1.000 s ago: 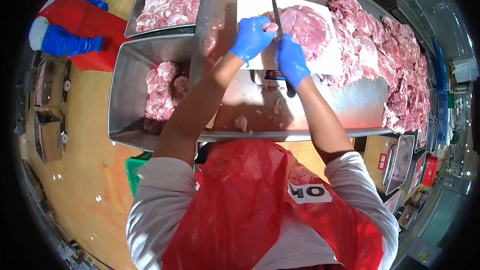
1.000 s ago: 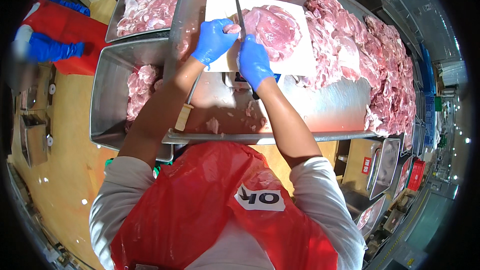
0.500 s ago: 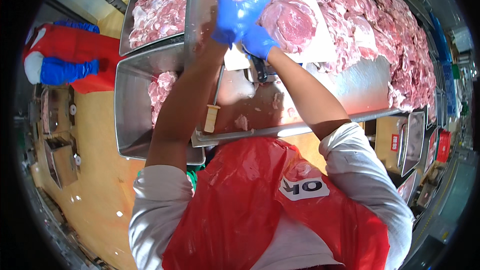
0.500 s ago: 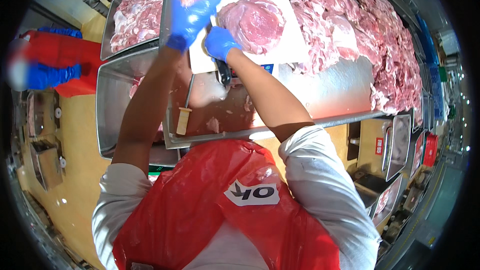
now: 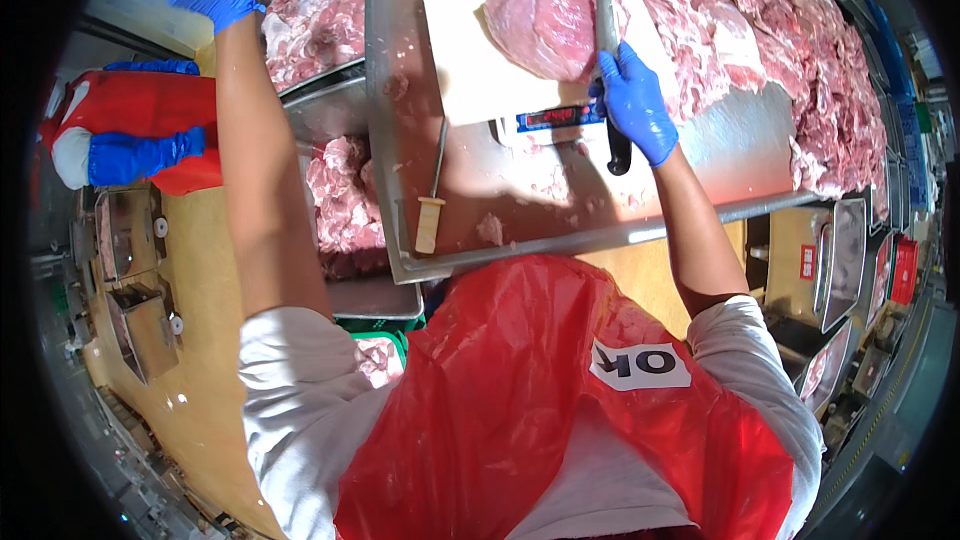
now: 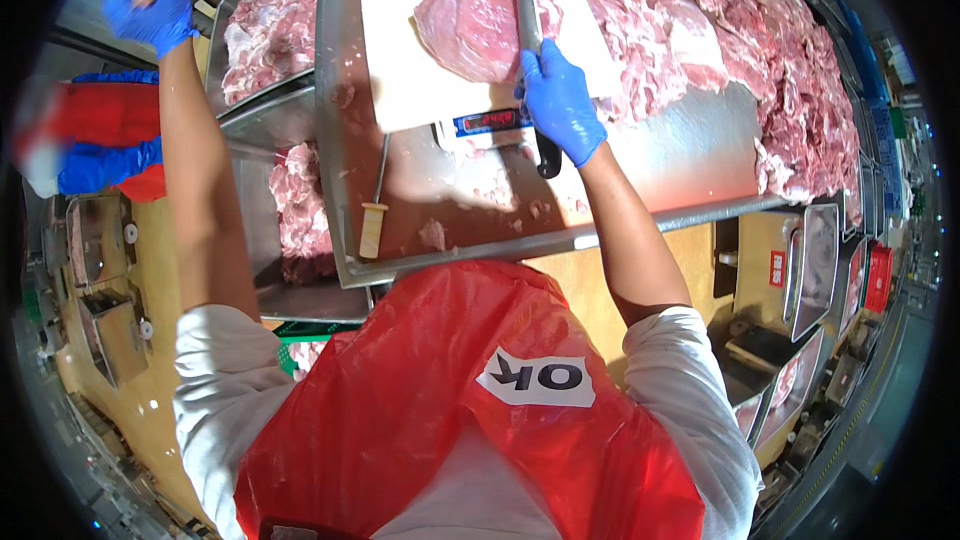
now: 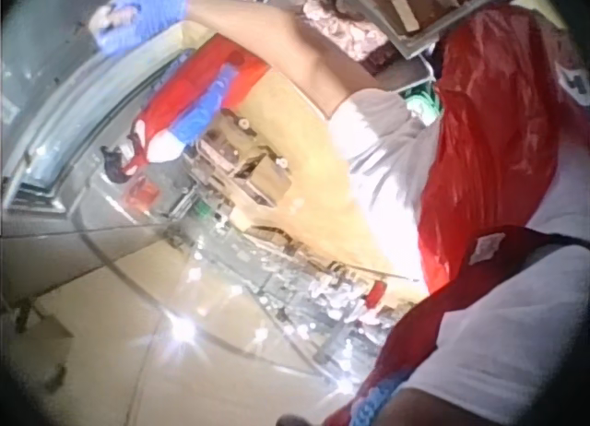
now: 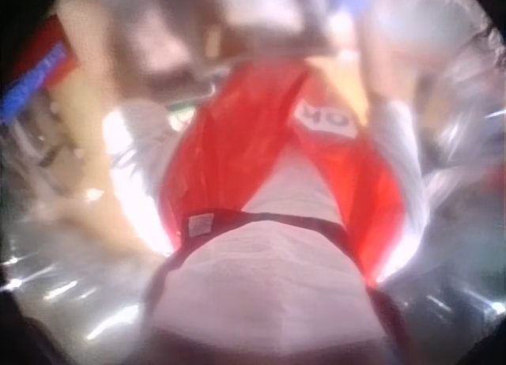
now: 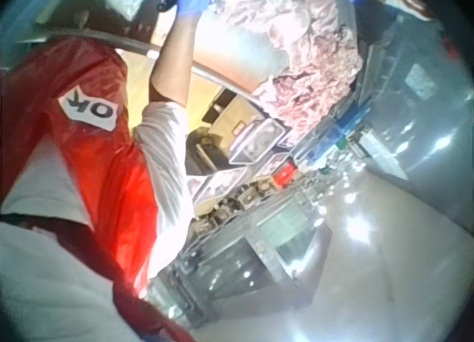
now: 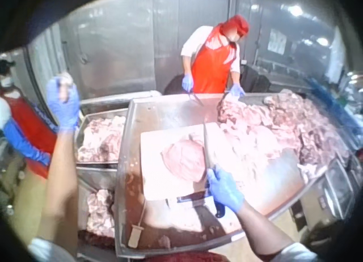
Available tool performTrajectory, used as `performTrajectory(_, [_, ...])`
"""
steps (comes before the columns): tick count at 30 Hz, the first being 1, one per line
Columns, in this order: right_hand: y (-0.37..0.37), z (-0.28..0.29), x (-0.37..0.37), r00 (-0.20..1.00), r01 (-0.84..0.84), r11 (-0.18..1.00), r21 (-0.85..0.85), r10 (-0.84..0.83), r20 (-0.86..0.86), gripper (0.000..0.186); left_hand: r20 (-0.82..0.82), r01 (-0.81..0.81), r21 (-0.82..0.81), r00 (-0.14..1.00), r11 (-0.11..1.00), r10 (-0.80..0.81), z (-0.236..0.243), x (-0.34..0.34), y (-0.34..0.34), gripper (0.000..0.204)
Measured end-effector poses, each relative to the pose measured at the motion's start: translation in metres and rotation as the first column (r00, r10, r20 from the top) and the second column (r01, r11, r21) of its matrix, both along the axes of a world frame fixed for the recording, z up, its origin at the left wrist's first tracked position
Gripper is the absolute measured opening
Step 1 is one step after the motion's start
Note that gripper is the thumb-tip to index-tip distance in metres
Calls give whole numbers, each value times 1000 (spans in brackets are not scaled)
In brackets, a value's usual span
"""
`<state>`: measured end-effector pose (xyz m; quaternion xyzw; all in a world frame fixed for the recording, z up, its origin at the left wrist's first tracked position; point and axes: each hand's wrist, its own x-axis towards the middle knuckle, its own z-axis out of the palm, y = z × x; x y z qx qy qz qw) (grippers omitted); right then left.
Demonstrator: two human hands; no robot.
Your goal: The person cuts large pieces of raw meat on a cutting board using a knife, separates fat and trimmings, and places the cut pieces into a green basket. The person also weighs the meat on a digital scale during the process.
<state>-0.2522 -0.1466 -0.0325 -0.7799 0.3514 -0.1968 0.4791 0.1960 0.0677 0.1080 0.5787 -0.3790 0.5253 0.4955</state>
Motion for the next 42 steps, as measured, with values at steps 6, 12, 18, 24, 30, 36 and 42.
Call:
performTrajectory(6, [-26, -3, -48, 988, 120, 977, 179, -135, 79, 22, -533, 455, 845, 758, 281, 376, -189, 1, 8, 78])
performTrajectory(12, [-82, -13, -47, 971, 144, 976, 165, -172, 167, 27, -377, 378, 707, 917, 598, -132, -213, -261, -96, 91])
performTrajectory(18, [-177, -31, 21, 896, -226, 922, 314, 70, 439, 29, -669, 575, 351, 706, 739, -231, -183, -318, -149, 94])
performTrajectory(24, [-136, -25, 42, 920, -319, 712, 626, 74, 384, 33, -674, 699, 412, 665, 584, -320, -187, -243, -174, 89])
performTrajectory(30, [-66, -47, -26, 917, -237, 866, 441, 49, 396, 28, -935, 960, 220, 158, -171, -317, -124, -194, -177, 75])
performTrajectory(36, [-70, -32, -69, 901, -97, 840, 534, -153, 405, 22, -827, 869, 487, 492, 93, -271, -113, -220, -162, 67])
performTrajectory(42, [-46, -16, -56, 954, 64, 796, 601, -226, 199, 15, -537, 643, 477, 753, 599, -381, -159, -236, -148, 54])
